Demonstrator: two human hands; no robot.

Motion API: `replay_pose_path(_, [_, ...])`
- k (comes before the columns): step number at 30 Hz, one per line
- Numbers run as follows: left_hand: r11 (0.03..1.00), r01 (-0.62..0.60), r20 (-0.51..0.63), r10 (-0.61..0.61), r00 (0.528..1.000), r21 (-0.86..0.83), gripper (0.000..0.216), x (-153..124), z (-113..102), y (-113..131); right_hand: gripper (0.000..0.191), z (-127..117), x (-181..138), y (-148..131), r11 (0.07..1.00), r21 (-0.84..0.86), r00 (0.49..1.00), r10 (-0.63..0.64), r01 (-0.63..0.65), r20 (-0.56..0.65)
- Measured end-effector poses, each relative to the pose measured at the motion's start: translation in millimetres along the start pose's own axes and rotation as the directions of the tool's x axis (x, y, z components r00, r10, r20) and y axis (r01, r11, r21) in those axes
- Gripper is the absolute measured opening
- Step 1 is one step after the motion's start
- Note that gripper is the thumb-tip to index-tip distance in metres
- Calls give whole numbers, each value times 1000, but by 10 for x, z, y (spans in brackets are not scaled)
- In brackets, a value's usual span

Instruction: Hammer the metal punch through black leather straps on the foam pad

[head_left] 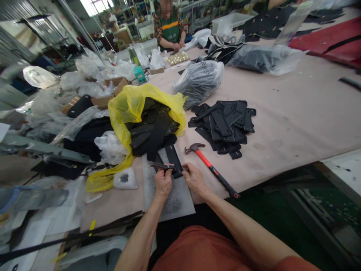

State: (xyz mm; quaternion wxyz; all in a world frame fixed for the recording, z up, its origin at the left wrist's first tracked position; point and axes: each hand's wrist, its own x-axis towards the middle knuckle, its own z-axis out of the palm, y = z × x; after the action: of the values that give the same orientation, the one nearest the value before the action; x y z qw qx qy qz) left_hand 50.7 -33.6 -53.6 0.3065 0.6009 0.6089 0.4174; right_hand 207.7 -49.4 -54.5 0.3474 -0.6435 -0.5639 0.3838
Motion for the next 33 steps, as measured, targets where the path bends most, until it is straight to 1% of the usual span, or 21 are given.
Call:
replay_pose_path(3, [1000,-3,-4,3,1000,1,22,-15,13,-16,19,1,26,1,1000,10,1000,14,-14,12])
replay_pose_path(6, [1000,9,-14,-9,1000,0,22,-12,8,-22,19,7,67,-49,999,-24,1000,23,-23,15])
replay_pose_path(12, [999,36,-28,-36,999,2,22,-6,-28,-4,36,48,55,-205,967,-253,999,40,-30,34])
replay_pose_path(15, [1000,25,-22,-25,999,-11,21,-11,-32,-5,32,77,6,-241,949,-312,999,38,-34,6])
replay_pose_path(18, [1000,-9,0,9,1000,-15,20,-21,-12,-13,27,93,-42,-217,951,-309,1000,-14,12,-5])
replay_pose_path(22, [998,-63,25,62,998,31,20,-41,39,-31,24,73,-66,-142,950,-295,995,-96,103,38])
replay_pose_path(25, [994,-98,36,97,995,49,21,-53,66,-46,22,36,-40,-118,942,-305,989,-124,141,76])
replay_pose_path(31, [996,-85,18,85,996,34,19,-49,62,-40,16,18,63,-132,948,-294,989,-91,123,118])
replay_pose_path(33, [996,-83,12,83,996,38,19,-44,62,-31,14,28,71,-129,960,-251,989,-102,127,108])
